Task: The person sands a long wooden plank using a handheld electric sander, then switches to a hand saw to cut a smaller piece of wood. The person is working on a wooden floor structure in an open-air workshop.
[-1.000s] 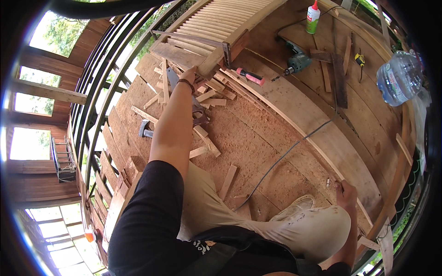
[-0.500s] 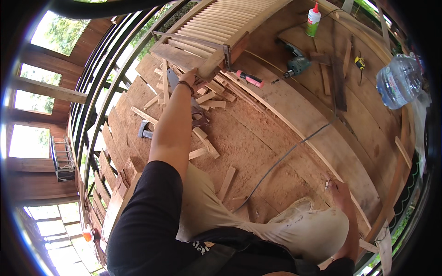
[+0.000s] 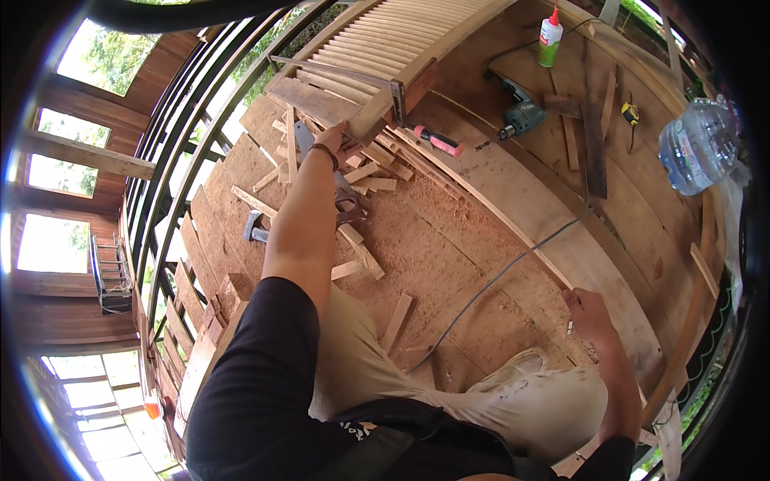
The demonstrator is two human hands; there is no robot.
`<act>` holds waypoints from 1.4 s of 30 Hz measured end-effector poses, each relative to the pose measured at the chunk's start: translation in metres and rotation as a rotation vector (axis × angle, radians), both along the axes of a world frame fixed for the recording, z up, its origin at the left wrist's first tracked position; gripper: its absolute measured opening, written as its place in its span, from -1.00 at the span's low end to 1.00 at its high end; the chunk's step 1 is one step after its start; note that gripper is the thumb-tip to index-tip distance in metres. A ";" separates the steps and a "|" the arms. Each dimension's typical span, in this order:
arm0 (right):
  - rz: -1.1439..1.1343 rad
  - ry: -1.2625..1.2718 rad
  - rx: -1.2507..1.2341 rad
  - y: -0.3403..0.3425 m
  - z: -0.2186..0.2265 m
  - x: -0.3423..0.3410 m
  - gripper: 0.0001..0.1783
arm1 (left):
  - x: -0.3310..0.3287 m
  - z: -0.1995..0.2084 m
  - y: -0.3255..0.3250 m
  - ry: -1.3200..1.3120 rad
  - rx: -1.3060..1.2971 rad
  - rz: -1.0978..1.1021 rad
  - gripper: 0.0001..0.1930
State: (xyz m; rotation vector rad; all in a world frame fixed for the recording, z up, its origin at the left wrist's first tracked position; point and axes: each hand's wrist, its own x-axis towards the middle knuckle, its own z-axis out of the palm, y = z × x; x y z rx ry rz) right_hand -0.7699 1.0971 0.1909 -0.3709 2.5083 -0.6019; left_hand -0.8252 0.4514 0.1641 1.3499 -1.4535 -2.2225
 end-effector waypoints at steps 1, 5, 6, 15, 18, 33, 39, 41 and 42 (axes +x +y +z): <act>0.046 0.091 0.031 0.000 -0.001 0.005 -0.50 | 0.001 0.001 -0.001 -0.002 -0.001 -0.004 -0.68; 0.032 0.304 0.031 0.000 -0.003 0.005 -0.49 | 0.003 0.001 0.006 -0.026 -0.015 0.015 -0.68; 0.008 0.047 -0.055 0.004 -0.008 0.002 -0.51 | 0.001 0.003 0.007 -0.032 -0.014 0.020 -0.68; 0.077 0.476 0.071 -0.002 0.002 0.013 -0.51 | 0.004 -0.002 -0.003 -0.019 0.012 -0.003 -0.67; 0.030 0.141 0.033 0.002 0.004 0.017 -0.50 | 0.002 0.001 0.004 -0.021 0.034 0.004 -0.68; 0.010 0.080 0.137 0.009 0.019 0.003 -0.49 | 0.001 -0.002 -0.002 0.015 0.065 0.011 -0.69; 0.070 0.122 0.125 -0.004 -0.002 0.015 -0.50 | -0.004 -0.005 -0.011 0.009 0.000 0.007 -0.71; 0.062 0.054 0.082 -0.005 0.000 0.013 -0.51 | 0.008 -0.008 -0.002 -0.034 0.006 -0.018 -0.70; 0.049 0.001 0.040 -0.007 0.003 0.009 -0.52 | -0.001 -0.005 -0.003 -0.042 0.004 0.032 -0.70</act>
